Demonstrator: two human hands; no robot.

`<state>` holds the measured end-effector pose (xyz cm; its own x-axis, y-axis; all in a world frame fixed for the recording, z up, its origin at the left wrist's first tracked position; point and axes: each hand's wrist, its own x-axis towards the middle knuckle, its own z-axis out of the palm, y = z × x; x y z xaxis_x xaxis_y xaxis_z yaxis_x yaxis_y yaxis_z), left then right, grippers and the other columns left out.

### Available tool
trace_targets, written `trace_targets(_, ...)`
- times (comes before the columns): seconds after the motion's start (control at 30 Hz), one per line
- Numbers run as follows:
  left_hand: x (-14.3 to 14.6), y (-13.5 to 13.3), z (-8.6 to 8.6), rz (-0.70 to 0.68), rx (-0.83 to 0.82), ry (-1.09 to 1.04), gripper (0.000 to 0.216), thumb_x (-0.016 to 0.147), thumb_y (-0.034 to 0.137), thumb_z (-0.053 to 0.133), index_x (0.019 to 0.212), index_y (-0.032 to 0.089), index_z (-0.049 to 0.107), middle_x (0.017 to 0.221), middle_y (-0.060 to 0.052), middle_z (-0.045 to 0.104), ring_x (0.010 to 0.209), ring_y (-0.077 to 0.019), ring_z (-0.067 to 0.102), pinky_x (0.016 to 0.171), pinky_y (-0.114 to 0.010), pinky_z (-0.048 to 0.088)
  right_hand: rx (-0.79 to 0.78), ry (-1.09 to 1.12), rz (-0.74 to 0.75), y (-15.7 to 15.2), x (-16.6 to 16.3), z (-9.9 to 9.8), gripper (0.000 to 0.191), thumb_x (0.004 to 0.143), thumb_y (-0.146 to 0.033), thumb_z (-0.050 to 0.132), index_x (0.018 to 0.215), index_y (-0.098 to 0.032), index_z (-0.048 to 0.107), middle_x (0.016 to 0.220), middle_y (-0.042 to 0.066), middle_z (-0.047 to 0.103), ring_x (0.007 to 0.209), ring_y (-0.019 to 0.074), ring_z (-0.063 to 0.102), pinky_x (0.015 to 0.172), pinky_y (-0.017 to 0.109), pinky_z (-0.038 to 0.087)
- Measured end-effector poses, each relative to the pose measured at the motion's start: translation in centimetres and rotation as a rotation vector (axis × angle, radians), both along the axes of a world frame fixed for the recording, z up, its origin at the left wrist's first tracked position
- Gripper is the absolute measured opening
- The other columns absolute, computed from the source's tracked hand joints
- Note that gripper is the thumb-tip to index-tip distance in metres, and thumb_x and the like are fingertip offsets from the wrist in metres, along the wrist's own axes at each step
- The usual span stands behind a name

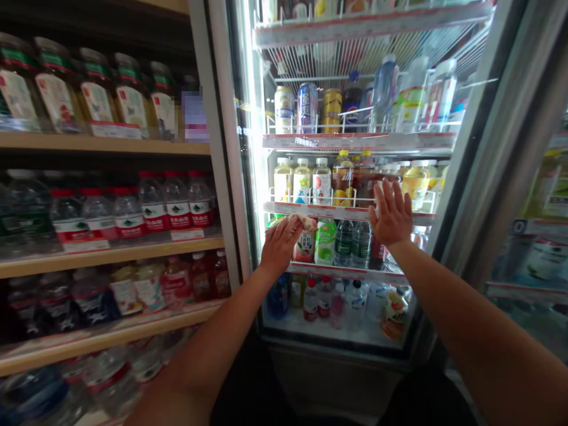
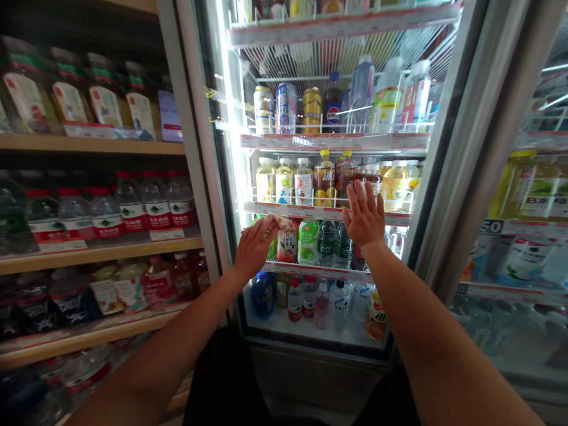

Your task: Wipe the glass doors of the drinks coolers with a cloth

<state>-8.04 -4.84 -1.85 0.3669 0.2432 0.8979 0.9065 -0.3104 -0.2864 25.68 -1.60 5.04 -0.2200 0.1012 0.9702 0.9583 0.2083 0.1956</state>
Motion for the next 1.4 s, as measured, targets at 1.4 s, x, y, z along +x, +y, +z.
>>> trace_targets(1.4, 2.4, 0.0, 0.5, -0.061, 0.008, -0.176, 0.045, 0.093, 0.009, 0.044, 0.133, 0.022, 0.059, 0.151, -0.010, 0.049, 0.143, -0.0264, 0.042, 0.116, -0.049, 0.042, -0.022, 0.033, 0.059, 0.0, 0.0, -0.3, 0.063, 0.099, -0.039, 0.042, 0.158, -0.022, 0.029, 0.162, 0.009, 0.035, 0.152, 0.0294, 0.027, 0.122, 0.054, 0.023)
